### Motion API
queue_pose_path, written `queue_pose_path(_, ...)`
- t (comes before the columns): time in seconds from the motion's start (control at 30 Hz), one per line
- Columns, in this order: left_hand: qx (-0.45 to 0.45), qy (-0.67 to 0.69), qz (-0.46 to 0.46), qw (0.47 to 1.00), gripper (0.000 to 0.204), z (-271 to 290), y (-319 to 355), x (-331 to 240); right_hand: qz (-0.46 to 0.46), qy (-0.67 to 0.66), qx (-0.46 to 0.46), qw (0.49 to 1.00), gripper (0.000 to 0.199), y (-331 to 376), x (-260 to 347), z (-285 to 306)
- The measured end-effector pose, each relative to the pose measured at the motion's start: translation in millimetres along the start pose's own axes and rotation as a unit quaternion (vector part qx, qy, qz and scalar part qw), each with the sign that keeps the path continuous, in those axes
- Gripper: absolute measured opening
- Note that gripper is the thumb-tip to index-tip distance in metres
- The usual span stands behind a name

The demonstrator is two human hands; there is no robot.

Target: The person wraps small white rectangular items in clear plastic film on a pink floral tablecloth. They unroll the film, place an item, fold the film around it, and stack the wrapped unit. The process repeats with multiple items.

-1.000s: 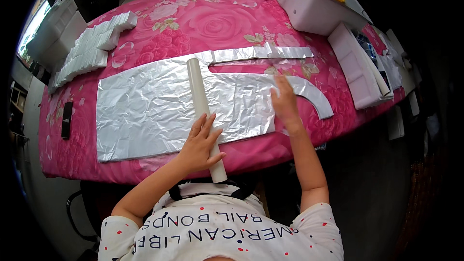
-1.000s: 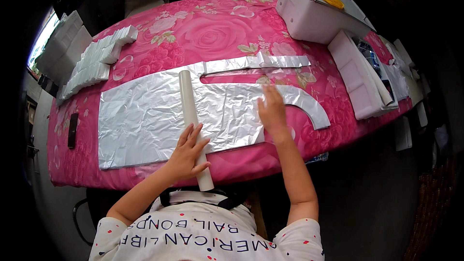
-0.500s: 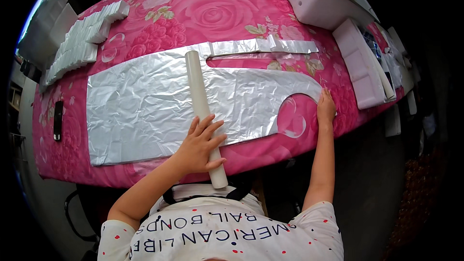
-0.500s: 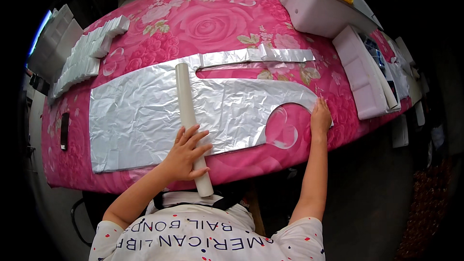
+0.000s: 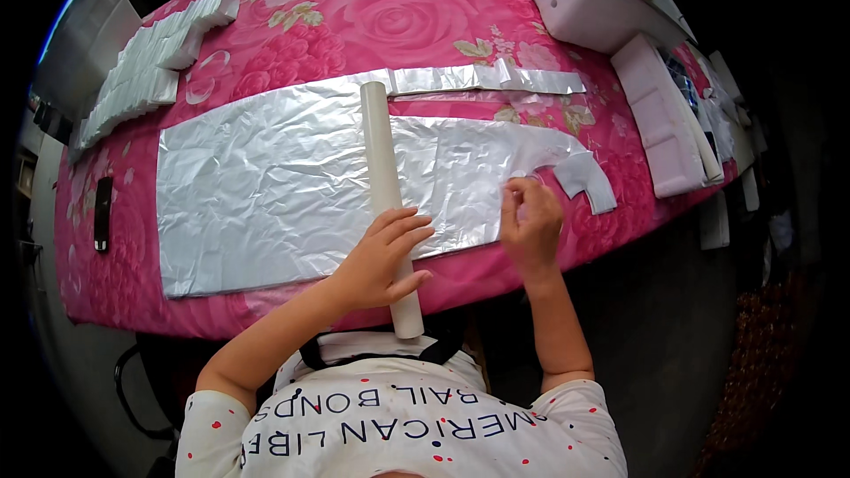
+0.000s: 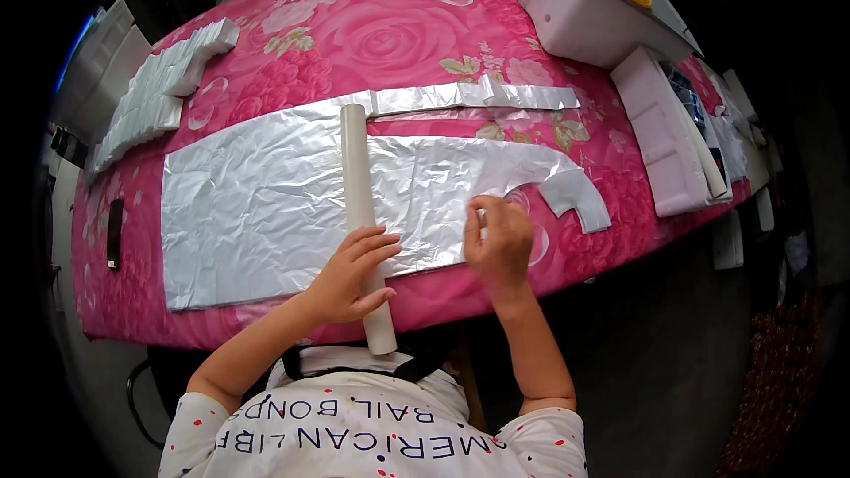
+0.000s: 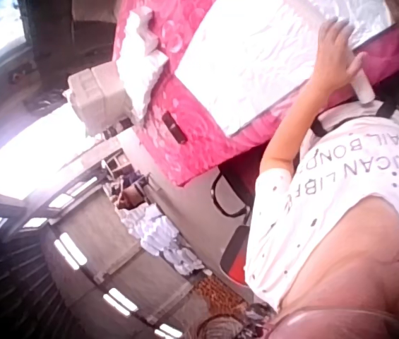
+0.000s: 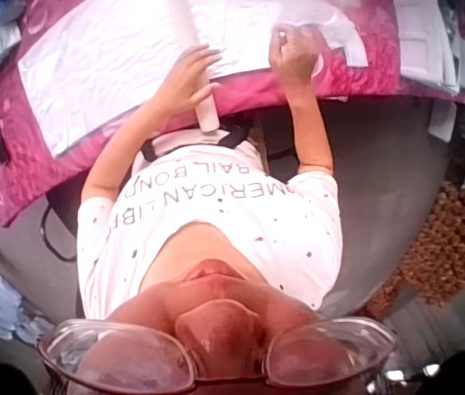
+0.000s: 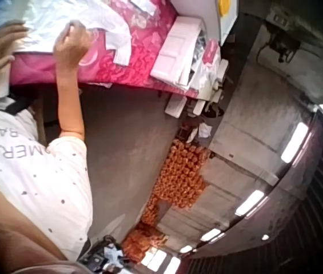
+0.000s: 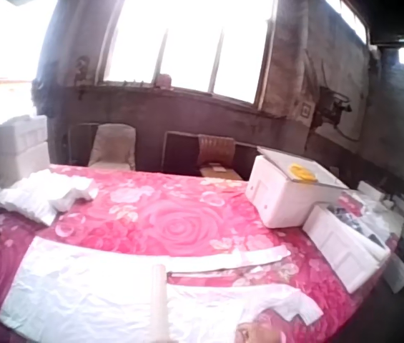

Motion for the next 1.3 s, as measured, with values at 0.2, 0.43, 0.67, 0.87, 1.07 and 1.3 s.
queue_pose_path(0.2,-0.013,0.476,0.321,0.819,0.024,20,10,37,0.104,-0.202,0.19,0.955,0.021,34,112,-59)
queue_pose_path(0.43,-0.125,0.251,0.472,0.836,0.014,173,149,140,0.022,-0.156,0.233,0.96,0.035,57,115,-48)
queue_pose_path(0.67,-0.198,-0.422,0.25,0.849,0.027,221,144,95,-0.214,-0.046,0.459,0.861,0.053,92,92,-67)
queue_pose_path(0.87,-0.169,-0.215,0.091,0.958,0.037,95,38,49,-0.25,-0.119,0.455,0.846,0.053,93,88,-66)
queue_pose_path(1.07,-0.26,-0.244,0.095,0.929,0.052,96,55,53,-0.253,-0.078,0.454,0.851,0.062,83,83,-51)
queue_pose_path(1.3,-0.233,-0.383,0.233,0.863,0.062,134,130,117,0.023,-0.104,0.23,0.967,0.061,-4,139,-95)
Point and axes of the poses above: each hand's wrist, its own y-axis away from the middle knuckle, its own z-axis out of the back of the hand, x = y × z, the point moved 5 cm from there along -y, towards the middle knuckle, and after that the axes turned 1 degree about x, right-handed, at the moved point
